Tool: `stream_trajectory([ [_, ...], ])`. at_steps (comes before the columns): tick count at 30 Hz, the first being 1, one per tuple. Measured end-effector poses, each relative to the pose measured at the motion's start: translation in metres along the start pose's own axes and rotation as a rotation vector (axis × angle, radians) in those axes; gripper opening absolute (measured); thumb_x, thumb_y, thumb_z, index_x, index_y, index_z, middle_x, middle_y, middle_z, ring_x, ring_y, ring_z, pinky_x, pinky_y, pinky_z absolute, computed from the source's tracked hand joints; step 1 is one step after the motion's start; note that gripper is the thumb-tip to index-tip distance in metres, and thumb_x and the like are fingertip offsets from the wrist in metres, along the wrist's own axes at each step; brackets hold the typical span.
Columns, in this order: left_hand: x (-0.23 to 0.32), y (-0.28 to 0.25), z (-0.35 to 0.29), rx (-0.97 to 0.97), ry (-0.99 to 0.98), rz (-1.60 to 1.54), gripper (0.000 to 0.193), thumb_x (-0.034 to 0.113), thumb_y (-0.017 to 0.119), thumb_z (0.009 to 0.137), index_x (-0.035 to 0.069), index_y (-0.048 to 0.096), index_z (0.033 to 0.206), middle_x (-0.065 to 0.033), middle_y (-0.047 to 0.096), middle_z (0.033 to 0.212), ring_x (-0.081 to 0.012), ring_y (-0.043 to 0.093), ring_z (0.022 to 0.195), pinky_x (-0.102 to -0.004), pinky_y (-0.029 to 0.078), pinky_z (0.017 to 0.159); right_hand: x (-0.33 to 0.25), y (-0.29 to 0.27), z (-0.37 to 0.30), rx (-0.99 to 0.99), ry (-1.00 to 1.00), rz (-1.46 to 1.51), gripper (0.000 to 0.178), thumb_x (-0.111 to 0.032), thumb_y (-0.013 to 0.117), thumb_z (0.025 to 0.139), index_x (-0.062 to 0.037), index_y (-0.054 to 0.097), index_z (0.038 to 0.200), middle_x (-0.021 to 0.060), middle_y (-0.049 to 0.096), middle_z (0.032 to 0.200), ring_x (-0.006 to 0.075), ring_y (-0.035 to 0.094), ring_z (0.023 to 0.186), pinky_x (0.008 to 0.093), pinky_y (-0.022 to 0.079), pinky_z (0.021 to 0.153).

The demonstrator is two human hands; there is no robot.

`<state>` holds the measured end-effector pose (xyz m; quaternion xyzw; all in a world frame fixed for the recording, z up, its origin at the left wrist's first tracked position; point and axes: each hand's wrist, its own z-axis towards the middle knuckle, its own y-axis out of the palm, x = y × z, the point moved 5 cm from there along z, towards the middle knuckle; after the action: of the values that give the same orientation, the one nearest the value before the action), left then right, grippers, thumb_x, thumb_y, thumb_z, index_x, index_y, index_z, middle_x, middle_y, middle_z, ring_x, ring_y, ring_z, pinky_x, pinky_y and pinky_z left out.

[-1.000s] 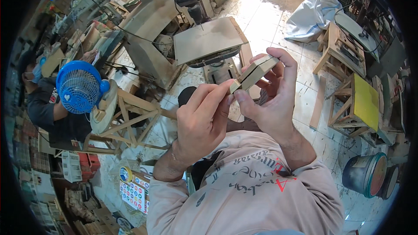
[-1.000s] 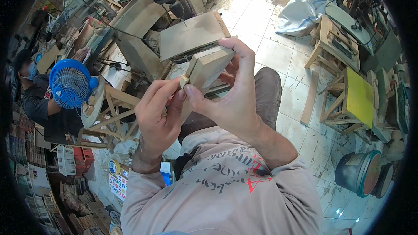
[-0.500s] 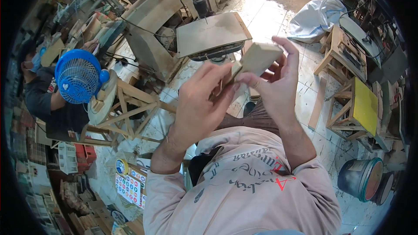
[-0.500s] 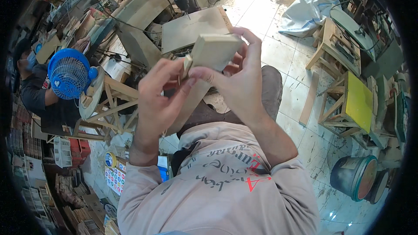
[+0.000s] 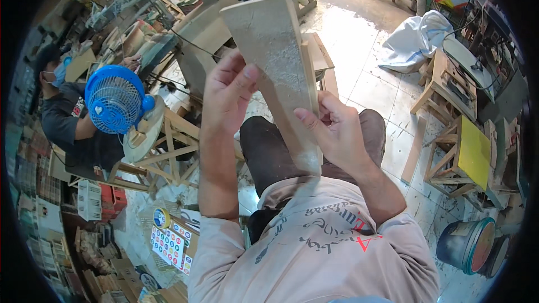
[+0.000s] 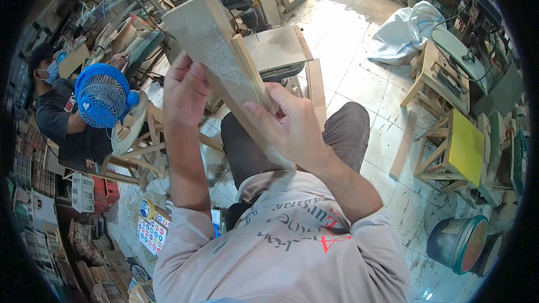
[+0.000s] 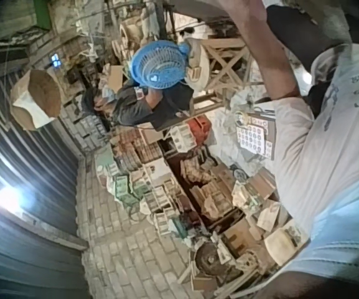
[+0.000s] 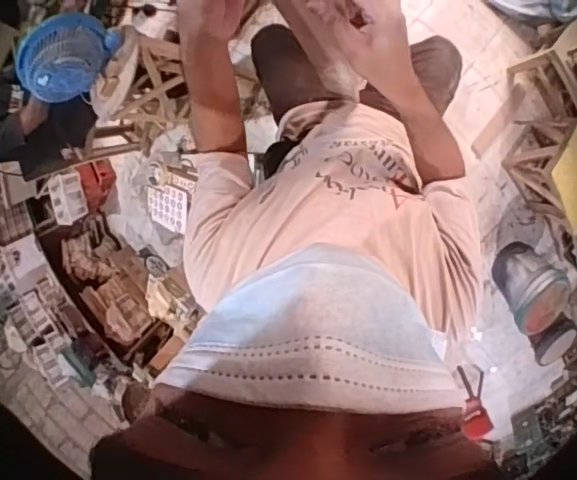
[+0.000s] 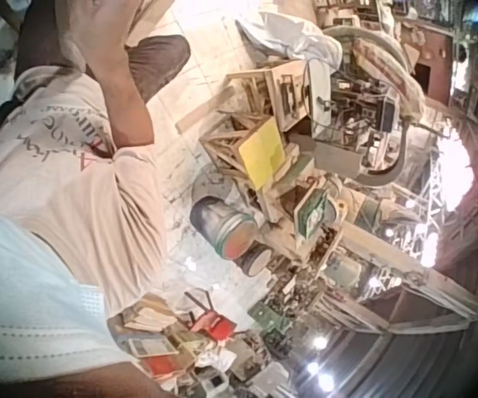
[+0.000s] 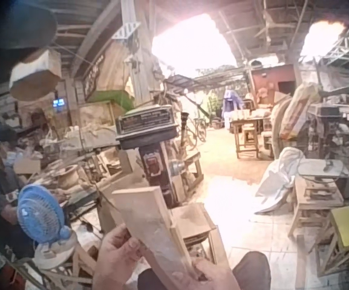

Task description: The person sits on the floor in a workshop, handling wooden planks and smaller pieces. They align the pieces, inspect the edges, and then use a bench drill press to drill holes into the wood. The person adjusts the wood position and operates the drill lever to complete the drilling.

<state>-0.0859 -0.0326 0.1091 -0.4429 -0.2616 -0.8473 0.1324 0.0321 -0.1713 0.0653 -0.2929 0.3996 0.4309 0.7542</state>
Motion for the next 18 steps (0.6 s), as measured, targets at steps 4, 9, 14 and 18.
stream_trajectory([
  [4,-0.02,-0.004,-0.008,0.02,-0.076,0.057,0.041,0.014,0.067,0.088,-0.003,0.055,0.123,-0.0091,0.065,0.109,-0.016,0.063,0.096,-0.0302,0.052,0.082,0.012,0.002,0.001,0.018,0.022,0.075,0.029,-0.017,0.067,0.09,0.0029,0.06,0.11,0.0007,0.057,0.071,0.0023,0.048,0.061,0.0223,0.038,0.05],
  [9,-0.007,-0.017,0.008,0.147,0.018,0.165,0.036,0.015,0.066,0.089,-0.001,0.056,0.121,-0.0089,0.066,0.108,-0.0157,0.064,0.095,-0.0305,0.052,0.081,0.022,0.005,0.022,-0.136,0.211,0.436,0.044,-0.016,0.069,0.088,0.0026,0.052,0.124,0.0036,0.067,0.09,0.0077,0.062,0.082,0.0216,0.049,0.069],
  [14,0.031,-0.077,0.016,0.406,0.189,0.007,0.031,0.014,0.055,0.096,0.0,0.053,0.124,-0.0091,0.063,0.117,-0.0195,0.062,0.105,-0.0356,0.05,0.091,0.051,-0.021,-0.007,-0.387,0.322,0.214,0.045,-0.009,0.07,0.085,0.003,0.052,0.124,0.0086,0.065,0.109,0.0136,0.061,0.102,0.0291,0.05,0.087],
  [18,0.023,-0.109,0.001,0.277,0.378,-0.287,0.032,0.017,0.05,0.099,0.002,0.051,0.126,-0.0108,0.06,0.125,-0.0224,0.055,0.117,-0.042,0.042,0.103,0.06,-0.032,-0.029,-0.284,0.349,-0.107,0.03,-0.009,0.068,0.086,-0.0004,0.062,0.114,0.0118,0.069,0.097,0.0173,0.067,0.089,0.0307,0.052,0.078],
])
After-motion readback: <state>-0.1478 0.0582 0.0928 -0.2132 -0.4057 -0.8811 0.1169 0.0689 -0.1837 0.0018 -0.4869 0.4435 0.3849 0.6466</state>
